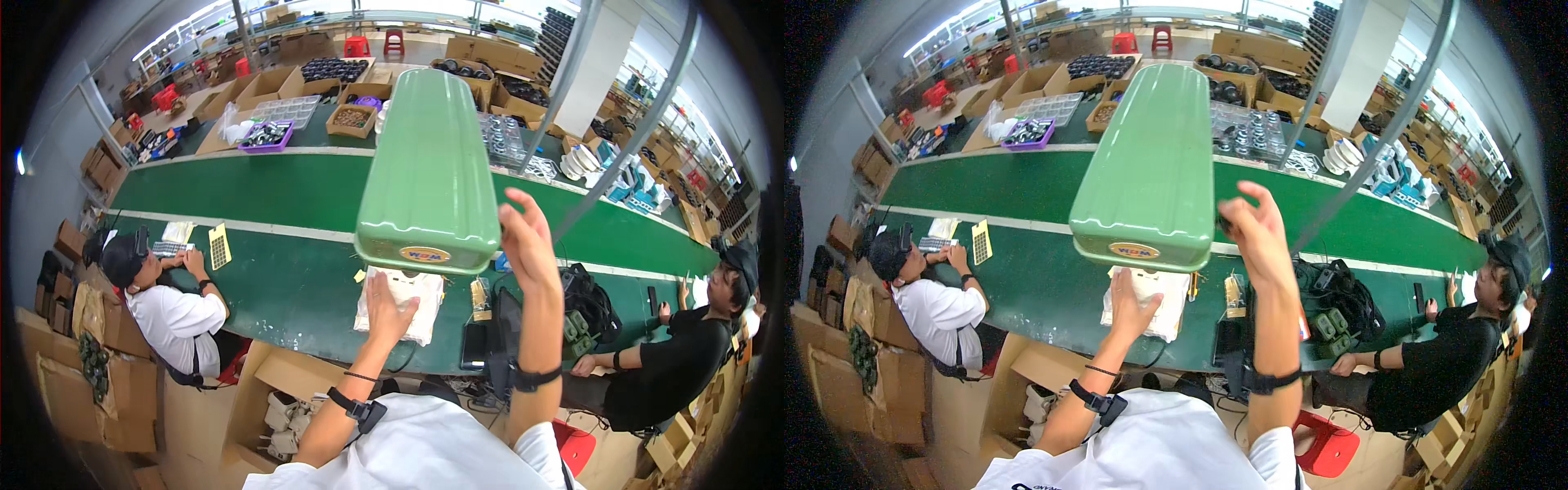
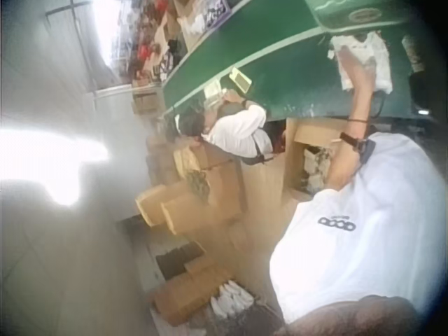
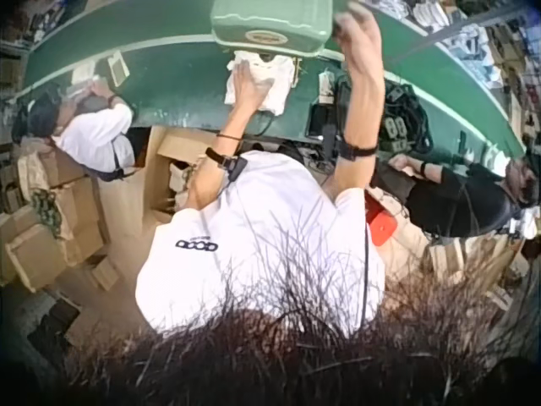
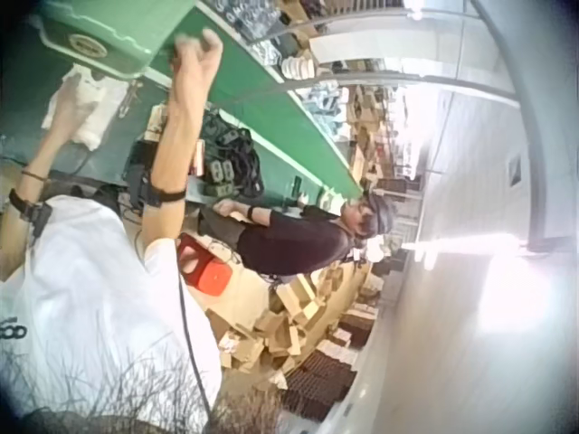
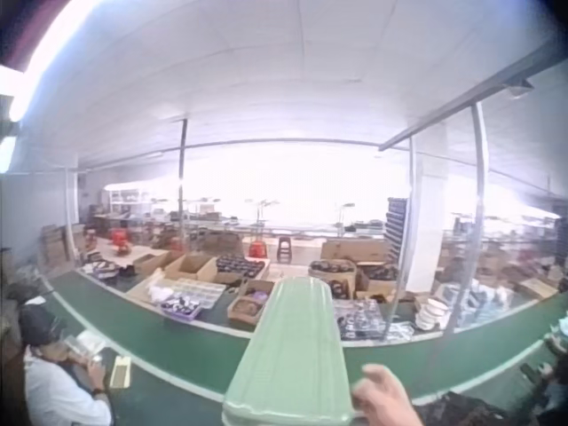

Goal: Assembling and inspecting white plastic electronic enclosures on a factory production line.

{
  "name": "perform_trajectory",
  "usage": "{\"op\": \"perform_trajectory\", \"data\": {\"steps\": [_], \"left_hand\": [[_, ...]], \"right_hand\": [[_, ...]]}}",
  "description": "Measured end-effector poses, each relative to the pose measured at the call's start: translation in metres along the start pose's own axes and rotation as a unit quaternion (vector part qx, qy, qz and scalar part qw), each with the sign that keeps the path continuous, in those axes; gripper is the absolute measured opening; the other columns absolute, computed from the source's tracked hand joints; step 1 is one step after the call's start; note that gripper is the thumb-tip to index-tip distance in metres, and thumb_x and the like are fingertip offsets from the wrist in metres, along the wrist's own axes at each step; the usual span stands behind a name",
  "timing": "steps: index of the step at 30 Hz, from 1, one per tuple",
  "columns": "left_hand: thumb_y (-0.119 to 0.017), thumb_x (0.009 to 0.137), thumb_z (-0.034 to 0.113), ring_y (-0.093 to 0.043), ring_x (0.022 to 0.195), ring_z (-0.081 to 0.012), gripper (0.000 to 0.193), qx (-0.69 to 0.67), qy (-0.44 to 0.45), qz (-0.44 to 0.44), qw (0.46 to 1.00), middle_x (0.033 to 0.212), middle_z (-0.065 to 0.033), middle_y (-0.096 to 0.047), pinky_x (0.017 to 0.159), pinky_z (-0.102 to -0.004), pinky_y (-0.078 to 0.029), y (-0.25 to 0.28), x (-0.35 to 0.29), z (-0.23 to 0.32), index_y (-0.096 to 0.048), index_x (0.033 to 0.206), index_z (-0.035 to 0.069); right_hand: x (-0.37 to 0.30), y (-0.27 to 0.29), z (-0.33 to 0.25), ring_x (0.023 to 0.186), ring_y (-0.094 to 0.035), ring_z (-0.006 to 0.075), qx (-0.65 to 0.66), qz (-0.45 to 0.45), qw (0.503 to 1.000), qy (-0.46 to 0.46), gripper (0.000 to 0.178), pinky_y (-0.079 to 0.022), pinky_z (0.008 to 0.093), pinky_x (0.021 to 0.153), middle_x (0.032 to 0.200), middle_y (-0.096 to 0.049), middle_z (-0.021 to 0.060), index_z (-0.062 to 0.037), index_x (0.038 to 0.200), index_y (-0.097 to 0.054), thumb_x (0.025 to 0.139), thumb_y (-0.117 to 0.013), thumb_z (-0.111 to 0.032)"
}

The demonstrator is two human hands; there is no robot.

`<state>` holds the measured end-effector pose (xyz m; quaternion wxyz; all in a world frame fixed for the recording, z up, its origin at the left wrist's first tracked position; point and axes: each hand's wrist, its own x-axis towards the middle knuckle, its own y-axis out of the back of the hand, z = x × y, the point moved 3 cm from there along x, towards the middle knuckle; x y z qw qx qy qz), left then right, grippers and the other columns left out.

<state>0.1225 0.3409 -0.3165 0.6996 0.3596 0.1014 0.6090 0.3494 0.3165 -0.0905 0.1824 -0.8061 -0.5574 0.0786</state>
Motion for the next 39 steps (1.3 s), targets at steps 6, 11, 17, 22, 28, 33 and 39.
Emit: {"op": "perform_trajectory", "data": {"steps": [6, 11, 17, 22, 28, 33, 39], "left_hand": [[-0.080, 0.082, 0.032, -0.026, 0.145, -0.0542, 0.096, -0.008, -0.011, 0.001, 1.000, 0.149, -0.0395, -0.036, 0.122, -0.0546, -0.020, 0.003, 0.000, 0.006, -0.029, 0.146, -0.019], [-0.079, 0.082, 0.030, -0.025, 0.146, -0.0530, 0.096, -0.019, 0.002, -0.005, 1.000, 0.150, -0.0388, -0.035, 0.122, -0.0547, -0.019, 0.005, 0.003, 0.004, -0.028, 0.146, -0.019], [-0.079, 0.081, 0.026, -0.025, 0.147, -0.0515, 0.095, -0.023, 0.027, -0.016, 0.999, 0.151, -0.0383, -0.035, 0.122, -0.0535, -0.020, 0.002, 0.002, 0.002, -0.027, 0.147, -0.018], [-0.078, 0.082, 0.024, -0.025, 0.146, -0.0517, 0.093, -0.011, 0.009, -0.018, 1.000, 0.151, -0.0387, -0.033, 0.122, -0.0537, -0.021, 0.002, 0.002, 0.004, -0.027, 0.147, -0.018], [-0.077, 0.083, 0.025, -0.026, 0.145, -0.0528, 0.091, -0.033, 0.016, -0.026, 0.999, 0.150, -0.0398, -0.034, 0.121, -0.0544, -0.022, -0.005, 0.000, -0.004, -0.028, 0.147, -0.018], [-0.077, 0.083, 0.024, -0.027, 0.144, -0.0536, 0.089, -0.035, 0.013, -0.048, 0.998, 0.149, -0.0400, -0.035, 0.121, -0.0550, -0.022, -0.009, 0.000, -0.002, -0.029, 0.145, -0.018], [-0.079, 0.080, 0.024, -0.026, 0.144, -0.0537, 0.089, -0.021, 0.020, -0.065, 0.997, 0.149, -0.0376, -0.034, 0.121, -0.0562, -0.022, -0.014, -0.007, -0.015, -0.032, 0.144, -0.015]], "right_hand": [[-0.055, 0.020, 0.060, 0.092, -0.057, 0.0177, -0.144, -0.103, 0.975, -0.136, 0.060, -0.049, 0.0313, 0.076, 0.120, -0.051, 0.0130, -0.0004, 0.137, -0.037, 0.082, -0.060, 0.007], [-0.046, 0.014, 0.122, 0.053, -0.043, 0.0115, -0.209, -0.066, 0.929, -0.297, 0.012, -0.034, 0.0275, 0.046, 0.072, -0.053, 0.0057, -0.0047, 0.098, -0.057, 0.099, -0.053, -0.016], [-0.021, 0.040, 0.171, 0.048, -0.039, 0.0089, -0.336, -0.057, 0.911, -0.232, 0.016, -0.029, 0.0262, 0.040, 0.063, -0.049, 0.0018, -0.0084, 0.086, -0.055, 0.099, -0.050, -0.016], [-0.008, 0.088, 0.219, 0.056, -0.051, 0.0118, -0.484, -0.103, 0.859, 0.127, 0.010, -0.037, 0.0275, 0.044, 0.069, -0.057, 0.0024, -0.0100, 0.088, -0.060, 0.096, -0.056, -0.012], [-0.004, 0.124, 0.250, 0.087, -0.063, 0.0216, -0.507, -0.004, 0.818, 0.270, 0.015, -0.051, 0.0347, 0.071, 0.090, -0.065, 0.0092, -0.0081, 0.104, -0.066, 0.099, -0.058, -0.019], [-0.004, 0.138, 0.266, 0.089, -0.063, 0.0218, -0.500, 0.014, 0.823, 0.271, 0.020, -0.050, 0.0351, 0.073, 0.092, -0.065, 0.0097, -0.0070, 0.104, -0.066, 0.101, -0.054, -0.022], [-0.011, 0.117, 0.268, 0.091, -0.062, 0.0221, -0.480, 0.023, 0.833, 0.273, 0.026, -0.050, 0.0356, 0.076, 0.095, -0.065, 0.0104, -0.0056, 0.105, -0.065, 0.103, -0.049, -0.026]]}}
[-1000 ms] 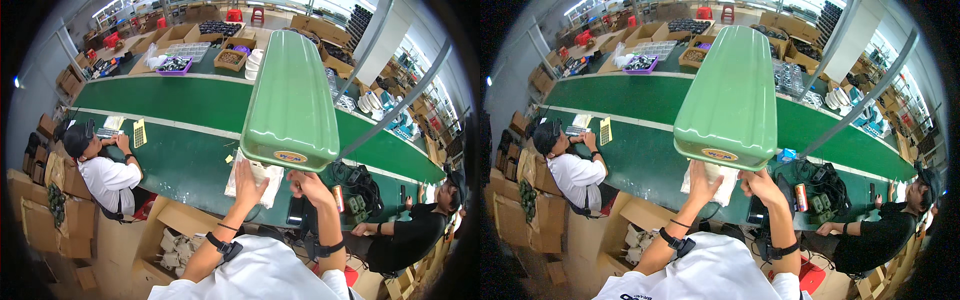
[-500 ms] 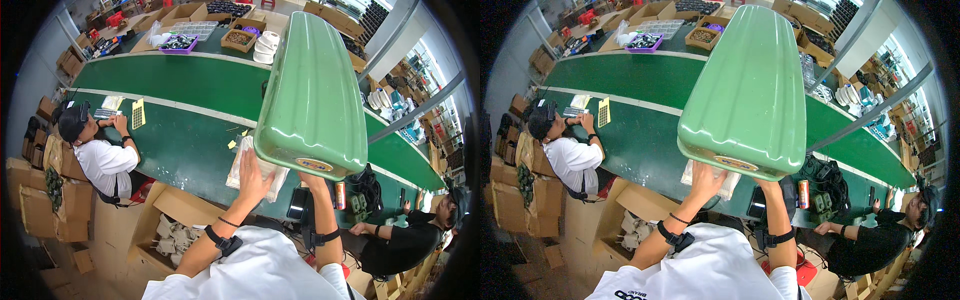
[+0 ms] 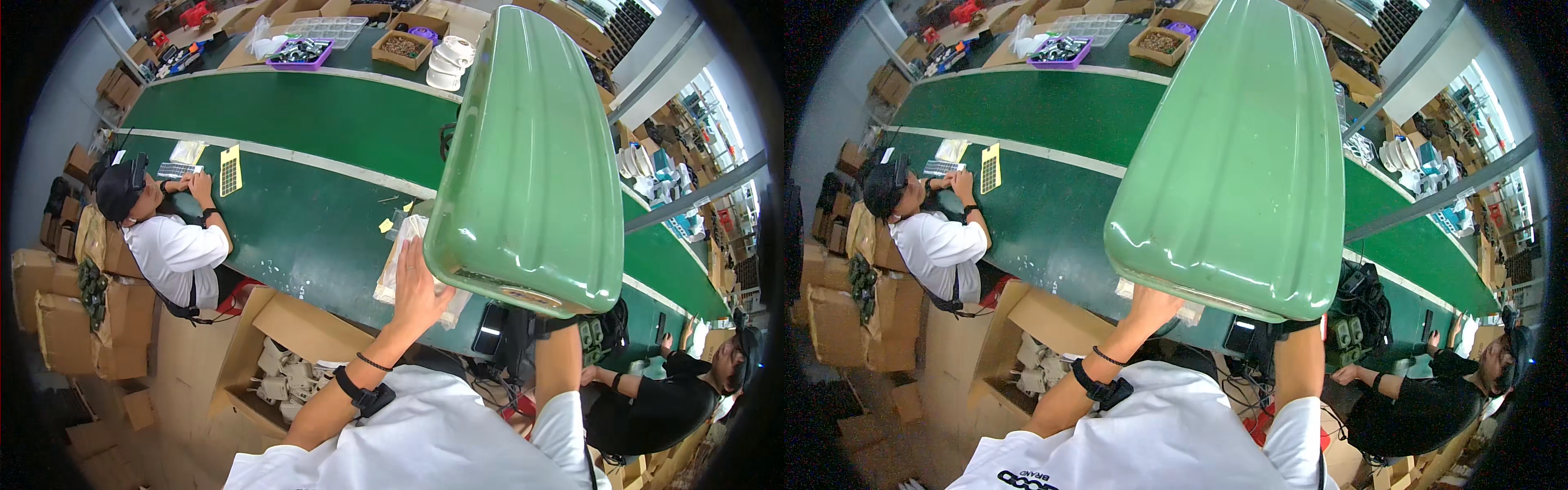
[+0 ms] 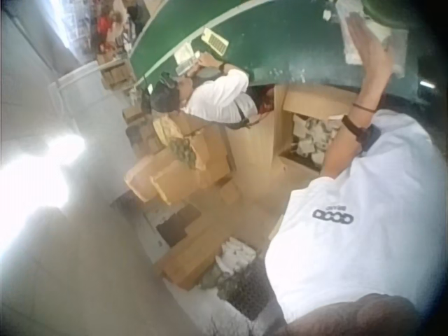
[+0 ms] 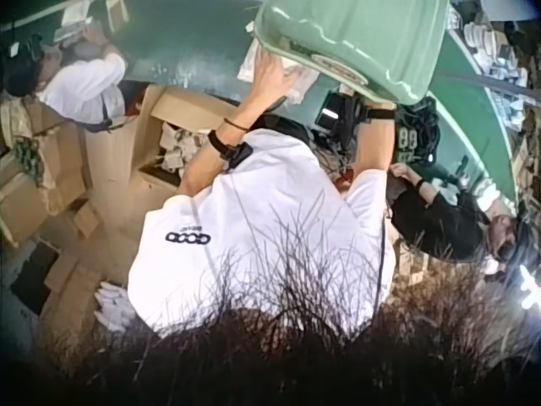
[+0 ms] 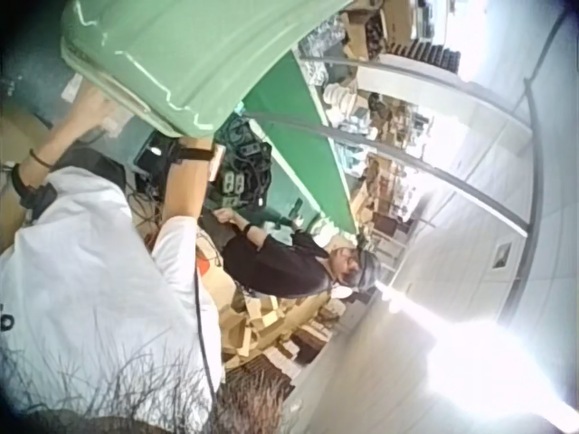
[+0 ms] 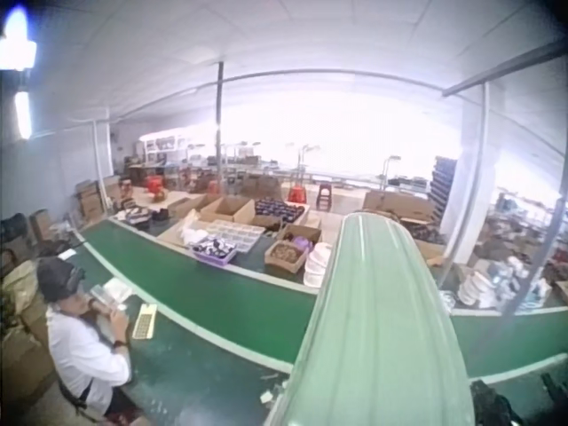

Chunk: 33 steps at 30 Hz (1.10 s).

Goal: Assembling and inspecting white plastic electronic enclosures on a factory production line.

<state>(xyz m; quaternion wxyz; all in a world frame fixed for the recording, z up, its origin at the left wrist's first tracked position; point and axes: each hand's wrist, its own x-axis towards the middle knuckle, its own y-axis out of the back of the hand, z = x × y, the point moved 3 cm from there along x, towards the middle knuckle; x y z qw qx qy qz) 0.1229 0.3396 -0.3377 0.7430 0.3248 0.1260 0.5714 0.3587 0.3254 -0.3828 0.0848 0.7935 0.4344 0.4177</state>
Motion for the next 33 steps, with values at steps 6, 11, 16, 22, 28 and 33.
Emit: {"op": "perform_trajectory", "data": {"steps": [6, 11, 16, 22, 28, 33], "left_hand": [[-0.080, 0.079, 0.028, -0.030, 0.142, -0.0513, 0.082, -0.035, 0.019, -0.018, 0.999, 0.148, -0.0343, -0.036, 0.121, -0.0580, -0.021, 0.008, 0.002, 0.006, -0.042, 0.142, -0.007], [-0.080, 0.079, 0.030, -0.032, 0.141, -0.0492, 0.065, -0.002, -0.062, -0.003, 0.998, 0.148, -0.0291, -0.040, 0.121, -0.0585, -0.021, 0.019, 0.001, 0.018, -0.056, 0.134, 0.004], [-0.081, 0.077, 0.032, -0.031, 0.140, -0.0478, 0.064, -0.017, -0.030, -0.023, 0.999, 0.145, -0.0271, -0.042, 0.119, -0.0582, -0.023, 0.016, 0.008, 0.014, -0.058, 0.130, 0.004], [-0.085, 0.075, 0.024, -0.032, 0.135, -0.0509, 0.092, 0.051, -0.035, 0.026, 0.998, 0.141, -0.0321, -0.038, 0.115, -0.0574, -0.030, 0.014, -0.014, 0.032, -0.034, 0.143, -0.012], [-0.086, 0.074, 0.017, -0.033, 0.136, -0.0500, 0.099, 0.045, 0.027, 0.041, 0.998, 0.146, -0.0345, -0.034, 0.116, -0.0520, -0.032, 0.023, -0.014, 0.038, -0.027, 0.147, -0.014], [-0.087, 0.071, 0.014, -0.037, 0.135, -0.0509, 0.105, 0.041, 0.031, 0.024, 0.998, 0.146, -0.0380, -0.035, 0.116, -0.0516, -0.032, 0.018, -0.004, 0.053, -0.023, 0.148, -0.017]], "right_hand": [[0.027, 0.000, -0.022, 0.093, -0.061, 0.0224, 0.028, 0.010, 0.999, 0.019, 0.032, -0.049, 0.0361, 0.078, 0.098, -0.064, 0.0110, -0.0042, 0.105, -0.065, 0.105, -0.044, -0.029], [0.024, 0.000, -0.052, 0.095, -0.060, 0.0226, 0.052, 0.025, 0.998, 0.011, 0.038, -0.048, 0.0365, 0.080, 0.100, -0.064, 0.0116, -0.0031, 0.106, -0.065, 0.107, -0.040, -0.032], [0.029, 0.018, -0.088, 0.096, -0.059, 0.0229, 0.054, 0.079, 0.995, 0.005, 0.043, -0.048, 0.0369, 0.082, 0.102, -0.064, 0.0121, -0.0019, 0.106, -0.064, 0.109, -0.036, -0.035], [0.035, 0.050, -0.127, 0.098, -0.058, 0.0232, 0.047, 0.143, 0.989, 0.005, 0.050, -0.047, 0.0374, 0.084, 0.105, -0.063, 0.0128, -0.0005, 0.106, -0.064, 0.111, -0.031, -0.038], [0.085, 0.093, -0.215, 0.077, -0.050, 0.0156, 0.262, 0.200, 0.937, -0.118, 0.052, -0.042, 0.0295, 0.072, 0.083, -0.052, 0.0058, -0.0023, 0.083, -0.052, 0.112, -0.028, -0.038], [0.170, 0.113, -0.197, 0.068, -0.052, 0.0110, 0.351, 0.127, 0.914, -0.160, 0.049, -0.048, 0.0271, 0.057, 0.082, -0.059, 0.0061, 0.0012, 0.104, -0.063, 0.112, -0.034, -0.038]]}}
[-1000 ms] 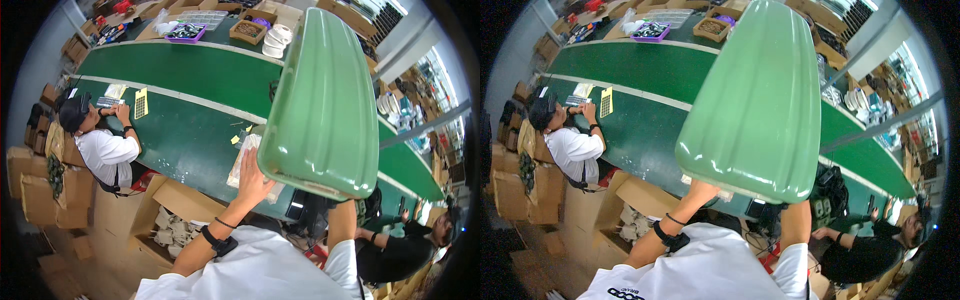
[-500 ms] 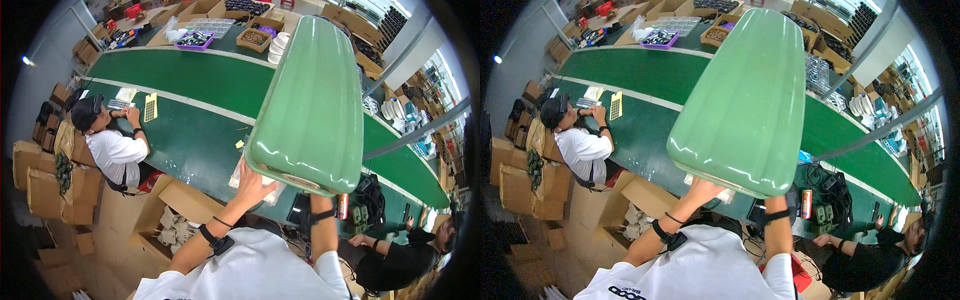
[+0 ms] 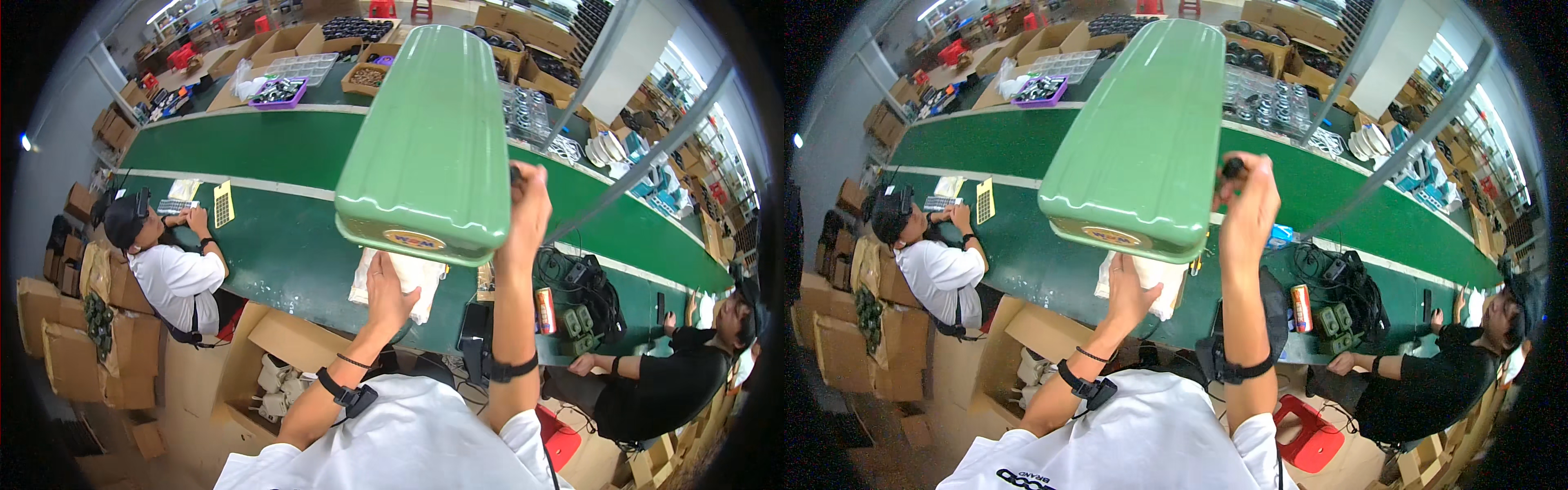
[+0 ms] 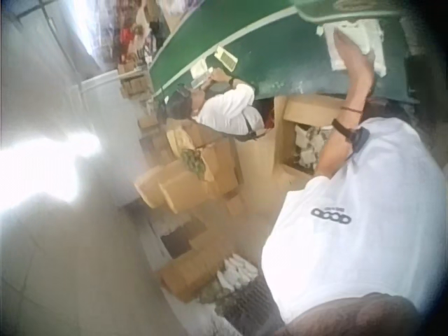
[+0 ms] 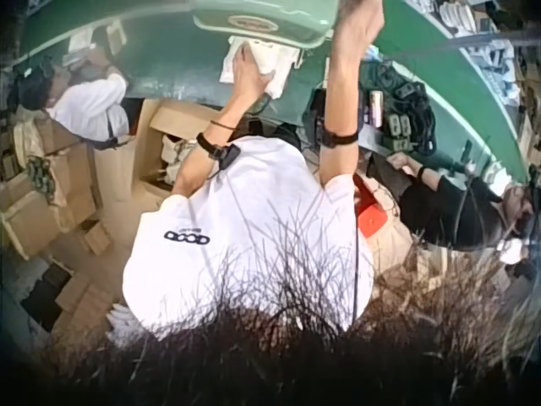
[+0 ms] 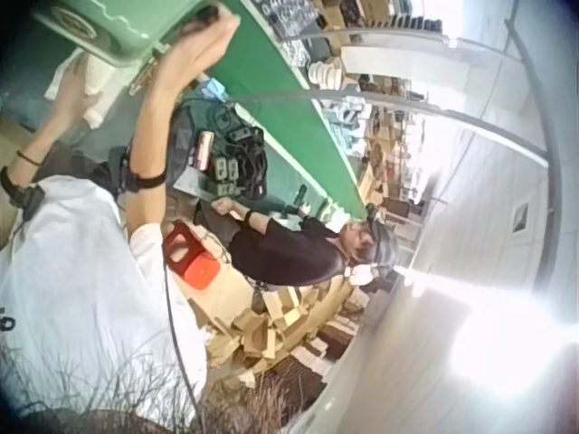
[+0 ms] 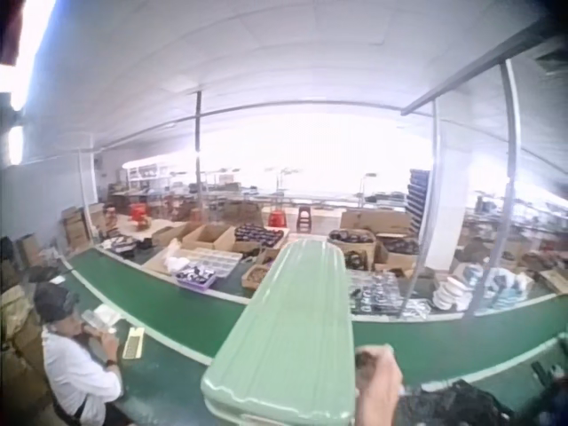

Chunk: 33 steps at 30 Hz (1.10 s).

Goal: Assembling and inspecting white plastic electronic enclosures on a factory production line.

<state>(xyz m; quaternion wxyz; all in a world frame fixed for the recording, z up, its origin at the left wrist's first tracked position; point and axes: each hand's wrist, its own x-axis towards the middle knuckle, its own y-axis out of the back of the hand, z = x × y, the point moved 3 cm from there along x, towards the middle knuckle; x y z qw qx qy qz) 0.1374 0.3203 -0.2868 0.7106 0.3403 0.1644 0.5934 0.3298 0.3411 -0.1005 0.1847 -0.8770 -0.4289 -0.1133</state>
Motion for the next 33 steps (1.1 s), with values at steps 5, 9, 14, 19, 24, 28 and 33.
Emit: {"op": "perform_trajectory", "data": {"steps": [5, 9, 14, 19, 24, 28, 33], "left_hand": [[-0.087, 0.070, 0.013, -0.038, 0.134, -0.0511, 0.101, 0.023, -0.009, -0.006, 1.000, 0.144, -0.0388, -0.037, 0.115, -0.0510, -0.033, 0.002, 0.001, 0.003, -0.027, 0.145, -0.018], [-0.086, 0.069, 0.013, -0.041, 0.131, -0.0509, 0.090, 0.033, -0.013, -0.005, 0.999, 0.140, -0.0372, -0.043, 0.112, -0.0529, -0.035, 0.014, 0.005, -0.004, -0.038, 0.139, -0.015], [-0.084, 0.068, 0.019, -0.052, 0.117, -0.0488, 0.076, 0.039, -0.031, -0.047, 0.998, 0.124, -0.0313, -0.057, 0.103, -0.0535, -0.041, 0.044, 0.006, 0.024, -0.050, 0.130, -0.010], [-0.069, 0.092, 0.029, -0.060, 0.120, -0.0316, 0.061, -0.283, 0.187, -0.197, 0.920, 0.129, -0.0183, -0.062, 0.102, -0.0443, -0.049, 0.090, -0.023, 0.003, -0.049, 0.138, -0.005], [-0.036, 0.105, 0.051, -0.058, 0.126, -0.0351, 0.064, -0.633, 0.358, -0.175, 0.664, 0.144, -0.0168, -0.054, 0.107, -0.0489, -0.051, 0.077, -0.034, -0.011, -0.044, 0.146, 0.003], [-0.040, 0.103, 0.051, -0.058, 0.127, -0.0342, 0.063, -0.691, 0.410, -0.163, 0.573, 0.141, -0.0172, -0.056, 0.107, -0.0528, -0.051, 0.065, -0.047, -0.017, -0.047, 0.143, 0.003], [-0.039, 0.103, 0.053, -0.057, 0.128, -0.0339, 0.064, -0.691, 0.411, -0.173, 0.569, 0.144, -0.0164, -0.054, 0.107, -0.0496, -0.051, 0.065, -0.056, -0.013, -0.045, 0.145, 0.005]], "right_hand": [[0.027, 0.019, 0.011, 0.068, -0.056, 0.0124, 0.045, -0.053, 0.994, -0.089, 0.050, -0.053, 0.0293, 0.060, 0.083, -0.063, 0.0082, 0.0043, 0.110, -0.062, 0.111, -0.038, -0.039], [0.011, 0.061, 0.044, 0.066, -0.058, 0.0116, 0.006, -0.032, 0.996, -0.086, 0.044, -0.052, 0.0279, 0.058, 0.084, -0.065, 0.0058, 0.0024, 0.112, -0.065, 0.110, -0.042, -0.036], [-0.047, 0.173, 0.158, 0.062, -0.066, 0.0122, -0.199, 0.001, 0.959, -0.204, 0.024, -0.053, 0.0263, 0.057, 0.080, -0.072, 0.0089, 0.0042, 0.097, -0.069, 0.097, -0.064, -0.019], [-0.125, 0.217, 0.239, 0.063, -0.071, 0.0159, -0.297, -0.053, 0.906, -0.297, 0.015, -0.060, 0.0305, 0.056, 0.076, -0.073, 0.0118, 0.0064, 0.093, -0.069, 0.087, -0.070, -0.007], [-0.146, 0.212, 0.281, 0.083, -0.074, 0.0360, -0.501, 0.001, 0.833, -0.235, 0.016, -0.058, 0.0438, 0.079, 0.081, -0.074, 0.0168, -0.0041, 0.085, -0.072, 0.072, -0.077, -0.012], [-0.147, 0.193, 0.294, 0.094, -0.071, 0.0417, -0.575, -0.077, 0.761, -0.291, 0.027, -0.058, 0.0498, 0.084, 0.099, -0.072, 0.0222, -0.0025, 0.093, -0.068, 0.074, -0.082, -0.016], [-0.138, 0.180, 0.307, 0.100, -0.071, 0.0400, -0.633, -0.105, 0.712, -0.285, 0.034, -0.060, 0.0467, 0.085, 0.102, -0.072, 0.0198, -0.0019, 0.105, -0.065, 0.078, -0.082, -0.014]]}}
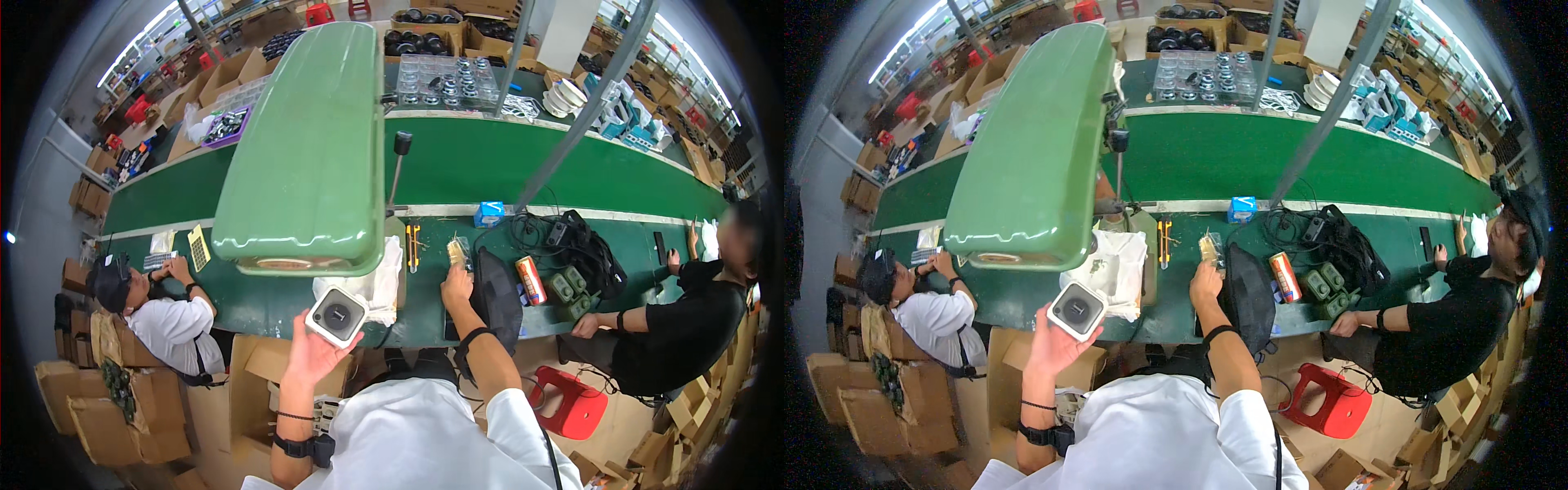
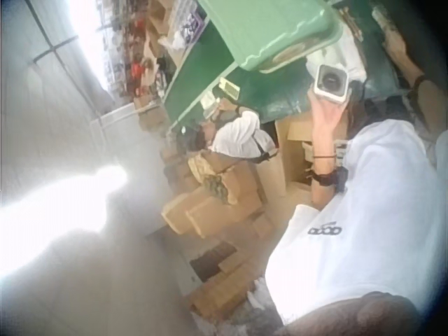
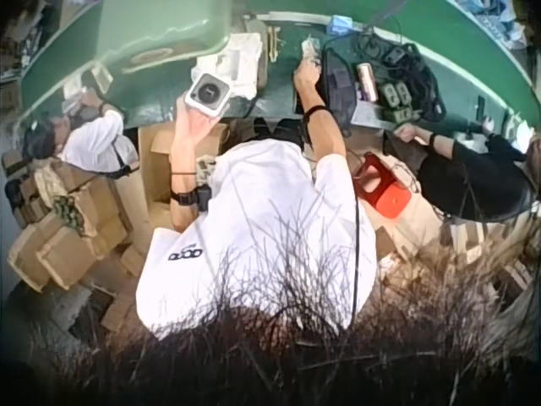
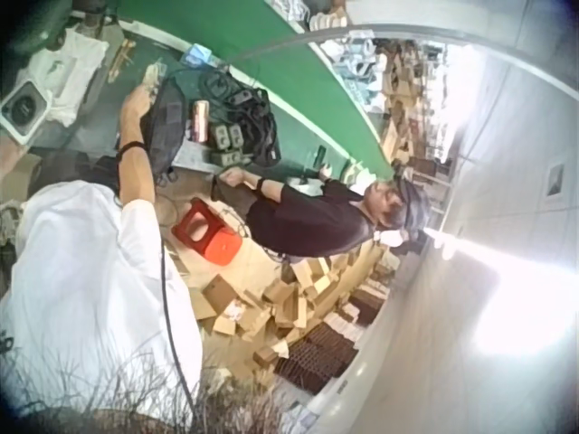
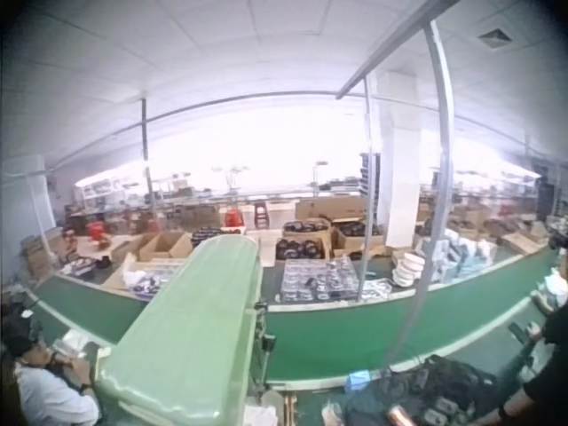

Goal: Assembling and inspecting white plastic electronic enclosures on a factory production line.

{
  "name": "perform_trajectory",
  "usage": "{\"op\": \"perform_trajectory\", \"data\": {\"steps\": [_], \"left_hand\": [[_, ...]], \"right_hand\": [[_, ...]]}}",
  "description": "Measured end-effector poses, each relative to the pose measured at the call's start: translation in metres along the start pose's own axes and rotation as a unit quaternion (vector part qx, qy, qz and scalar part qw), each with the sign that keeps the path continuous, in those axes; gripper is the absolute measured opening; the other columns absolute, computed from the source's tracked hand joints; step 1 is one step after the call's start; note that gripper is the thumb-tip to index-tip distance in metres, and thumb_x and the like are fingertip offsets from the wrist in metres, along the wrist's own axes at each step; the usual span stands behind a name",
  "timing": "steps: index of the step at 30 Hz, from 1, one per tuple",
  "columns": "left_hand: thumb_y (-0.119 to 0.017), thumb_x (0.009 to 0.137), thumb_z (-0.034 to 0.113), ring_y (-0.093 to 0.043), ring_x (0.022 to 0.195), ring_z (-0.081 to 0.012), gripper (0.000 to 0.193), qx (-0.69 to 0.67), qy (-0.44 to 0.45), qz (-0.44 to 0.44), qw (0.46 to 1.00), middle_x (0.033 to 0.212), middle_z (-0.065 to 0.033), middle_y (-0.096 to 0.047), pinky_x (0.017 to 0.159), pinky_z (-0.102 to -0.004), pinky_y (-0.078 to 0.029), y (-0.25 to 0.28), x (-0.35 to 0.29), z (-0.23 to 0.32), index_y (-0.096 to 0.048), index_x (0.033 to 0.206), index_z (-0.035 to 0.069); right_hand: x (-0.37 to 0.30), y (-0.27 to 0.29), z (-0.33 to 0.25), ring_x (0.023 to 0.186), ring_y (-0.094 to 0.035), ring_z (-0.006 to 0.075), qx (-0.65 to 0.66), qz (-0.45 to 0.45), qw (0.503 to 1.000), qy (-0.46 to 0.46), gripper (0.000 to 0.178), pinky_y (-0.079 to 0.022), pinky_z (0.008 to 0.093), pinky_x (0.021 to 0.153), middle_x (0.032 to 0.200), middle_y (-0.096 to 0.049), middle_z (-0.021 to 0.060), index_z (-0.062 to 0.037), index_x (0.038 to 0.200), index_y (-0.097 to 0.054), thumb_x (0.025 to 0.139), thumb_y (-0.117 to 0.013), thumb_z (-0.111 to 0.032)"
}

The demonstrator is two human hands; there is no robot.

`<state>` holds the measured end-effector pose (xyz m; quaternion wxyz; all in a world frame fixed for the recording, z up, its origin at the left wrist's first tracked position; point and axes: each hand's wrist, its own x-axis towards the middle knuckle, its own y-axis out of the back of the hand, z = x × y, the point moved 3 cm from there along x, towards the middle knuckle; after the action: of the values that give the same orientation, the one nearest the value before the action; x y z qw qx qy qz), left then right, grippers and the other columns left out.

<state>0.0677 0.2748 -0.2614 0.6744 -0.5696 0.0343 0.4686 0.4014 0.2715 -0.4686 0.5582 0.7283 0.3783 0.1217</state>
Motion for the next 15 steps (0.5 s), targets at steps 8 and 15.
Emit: {"op": "perform_trajectory", "data": {"steps": [8, 15], "left_hand": [[-0.078, 0.083, 0.018, -0.053, 0.130, -0.0291, 0.069, 0.462, -0.309, -0.025, 0.831, 0.144, -0.0158, -0.053, 0.109, -0.0402, -0.044, -0.044, -0.070, -0.004, -0.048, 0.141, -0.002], [-0.097, 0.056, 0.035, -0.059, 0.120, -0.0379, 0.096, 0.710, -0.471, -0.119, 0.510, 0.135, -0.0219, -0.056, 0.102, -0.0462, -0.049, -0.114, -0.149, -0.004, -0.054, 0.133, -0.004]], "right_hand": [[0.006, 0.014, 0.002, 0.098, -0.072, 0.0372, 0.025, 0.003, 1.000, -0.012, 0.023, -0.058, 0.0451, 0.085, 0.101, -0.074, 0.0183, -0.0047, 0.094, -0.072, 0.075, -0.080, -0.015], [-0.076, 0.141, -0.050, 0.074, -0.072, 0.0207, 0.614, 0.051, 0.780, 0.107, 0.017, -0.060, 0.0307, 0.070, 0.081, -0.067, 0.0099, 0.0041, 0.105, -0.064, 0.088, -0.068, 0.002]]}}
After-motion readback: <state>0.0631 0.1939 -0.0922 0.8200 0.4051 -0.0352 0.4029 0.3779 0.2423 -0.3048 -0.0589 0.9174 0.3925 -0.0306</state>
